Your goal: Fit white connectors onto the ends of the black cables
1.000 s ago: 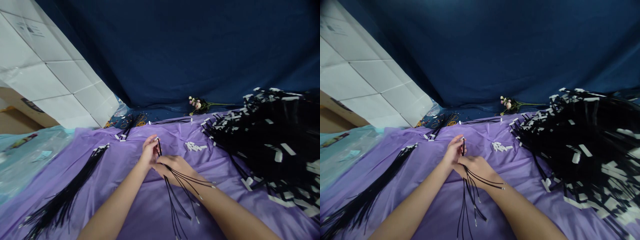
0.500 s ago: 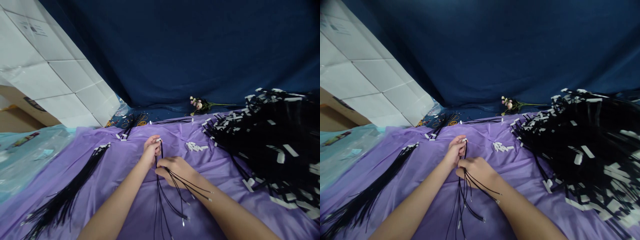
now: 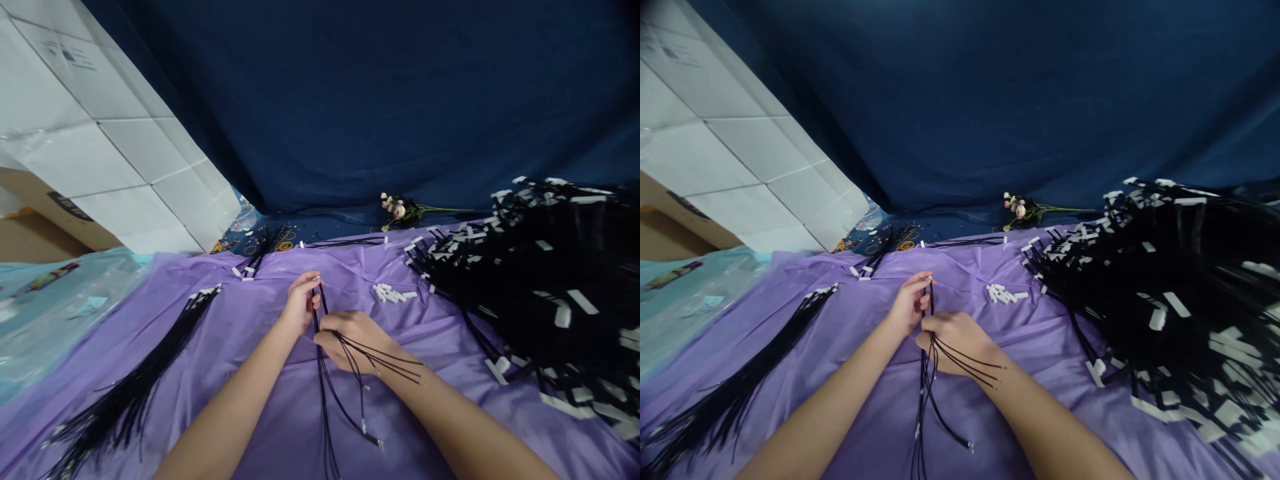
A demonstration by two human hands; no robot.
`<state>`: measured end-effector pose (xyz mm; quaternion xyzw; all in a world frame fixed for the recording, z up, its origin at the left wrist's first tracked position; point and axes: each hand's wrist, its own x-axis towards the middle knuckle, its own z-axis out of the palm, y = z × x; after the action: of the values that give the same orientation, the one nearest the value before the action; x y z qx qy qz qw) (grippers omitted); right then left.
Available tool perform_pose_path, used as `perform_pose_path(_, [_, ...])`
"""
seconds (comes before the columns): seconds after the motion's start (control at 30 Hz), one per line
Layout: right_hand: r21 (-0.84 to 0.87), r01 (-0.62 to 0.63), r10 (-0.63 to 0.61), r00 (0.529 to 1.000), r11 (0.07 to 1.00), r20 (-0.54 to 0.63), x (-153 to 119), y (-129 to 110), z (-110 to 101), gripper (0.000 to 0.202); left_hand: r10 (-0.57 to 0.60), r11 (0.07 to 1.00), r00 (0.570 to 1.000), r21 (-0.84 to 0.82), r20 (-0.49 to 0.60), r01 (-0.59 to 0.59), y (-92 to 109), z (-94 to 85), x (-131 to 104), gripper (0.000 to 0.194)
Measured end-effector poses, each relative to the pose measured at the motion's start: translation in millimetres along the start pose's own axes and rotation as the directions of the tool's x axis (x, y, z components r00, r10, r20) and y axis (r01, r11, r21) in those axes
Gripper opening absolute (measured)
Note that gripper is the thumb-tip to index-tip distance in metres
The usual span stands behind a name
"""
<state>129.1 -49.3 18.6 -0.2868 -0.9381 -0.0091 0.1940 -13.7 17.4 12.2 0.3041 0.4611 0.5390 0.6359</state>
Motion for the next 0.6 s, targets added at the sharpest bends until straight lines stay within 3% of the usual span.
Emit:
perform_pose_path(0.2, [0.001, -0.010, 0.011, 1.000, 1.000, -0.016, -2.4, 3.2, -1.5, 0.019, -0.184, 0.979, 0.983, -0.094, -0.023, 0.181, 5.0, 0.3, 1.0, 0.021])
perform_pose_path(0.47, [0.077, -0.138, 0.142, 0.989, 0.987, -0.040, -2.8, 5.8, 3.5, 0.017, -0.161, 0.987, 0.987, -0.006, 0.020, 0.162, 0.8, -1.3, 2.0, 0.019])
perform_pose_path(0.6, [0.055, -0.169, 0.169, 0.986, 0.984, 0.017, -2.6, 5.9, 1.6, 0.020, -0.155, 0.988, 0.985, 0.019, 0.073, 0.154, -2.3, -3.6, 1.2, 0.021])
